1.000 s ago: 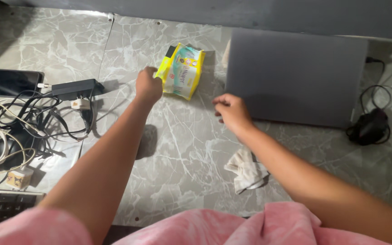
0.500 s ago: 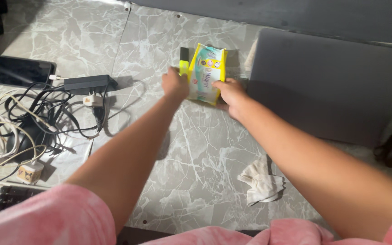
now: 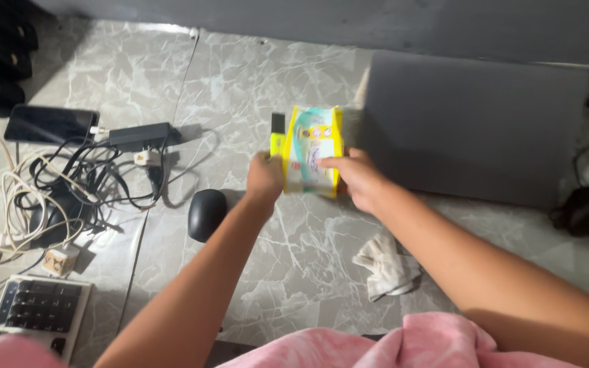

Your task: The person wipes a desktop with a cloth, moves bottles and office supplies, organizes various charging cables and power adapters, and shifts a laptop across the surface.

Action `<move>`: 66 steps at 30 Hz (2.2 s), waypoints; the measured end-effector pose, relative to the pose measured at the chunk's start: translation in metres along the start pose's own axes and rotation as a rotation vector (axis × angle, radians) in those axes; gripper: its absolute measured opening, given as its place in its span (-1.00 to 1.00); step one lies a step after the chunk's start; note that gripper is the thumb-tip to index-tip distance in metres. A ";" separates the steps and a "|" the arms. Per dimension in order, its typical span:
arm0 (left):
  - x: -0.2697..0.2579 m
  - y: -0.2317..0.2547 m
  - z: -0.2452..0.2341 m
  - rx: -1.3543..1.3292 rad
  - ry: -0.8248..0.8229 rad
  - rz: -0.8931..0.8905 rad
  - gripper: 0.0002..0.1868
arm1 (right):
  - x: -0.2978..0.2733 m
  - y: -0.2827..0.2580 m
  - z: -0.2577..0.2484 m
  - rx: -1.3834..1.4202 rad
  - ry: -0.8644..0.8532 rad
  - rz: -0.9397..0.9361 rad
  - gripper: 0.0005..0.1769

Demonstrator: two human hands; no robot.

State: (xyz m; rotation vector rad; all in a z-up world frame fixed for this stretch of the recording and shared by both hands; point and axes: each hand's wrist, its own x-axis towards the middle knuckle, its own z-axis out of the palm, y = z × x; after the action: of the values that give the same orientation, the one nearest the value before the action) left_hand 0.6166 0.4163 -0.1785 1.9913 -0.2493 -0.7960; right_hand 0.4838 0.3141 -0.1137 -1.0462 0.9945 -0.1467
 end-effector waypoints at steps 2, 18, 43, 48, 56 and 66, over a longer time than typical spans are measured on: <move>-0.032 0.000 -0.001 -0.133 -0.074 -0.020 -0.62 | -0.030 0.001 -0.010 0.028 -0.010 -0.038 -0.67; -0.251 0.038 0.143 -0.045 -0.500 -0.086 -0.64 | -0.226 0.097 -0.242 0.301 0.433 -0.065 -0.59; -0.468 0.096 0.531 0.043 -0.791 -0.111 -0.65 | -0.349 0.156 -0.794 0.643 0.601 -0.173 -0.66; -0.466 0.103 0.558 0.019 -0.768 -0.103 -0.66 | -0.347 0.156 -0.882 0.573 0.645 -0.184 -0.65; -0.464 0.119 0.585 0.026 -0.746 -0.108 -0.67 | -0.333 0.138 -0.958 0.468 0.737 -0.071 -0.62; -0.465 0.120 0.598 0.055 -0.741 -0.122 -0.67 | -0.333 0.185 -1.018 0.601 0.962 -0.062 -0.62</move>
State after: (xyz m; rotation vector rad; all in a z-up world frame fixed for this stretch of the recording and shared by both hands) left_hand -0.0968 0.1527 -0.0827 1.6946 -0.5809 -1.6026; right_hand -0.5282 -0.0759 -0.1830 -0.4090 1.6302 -1.0050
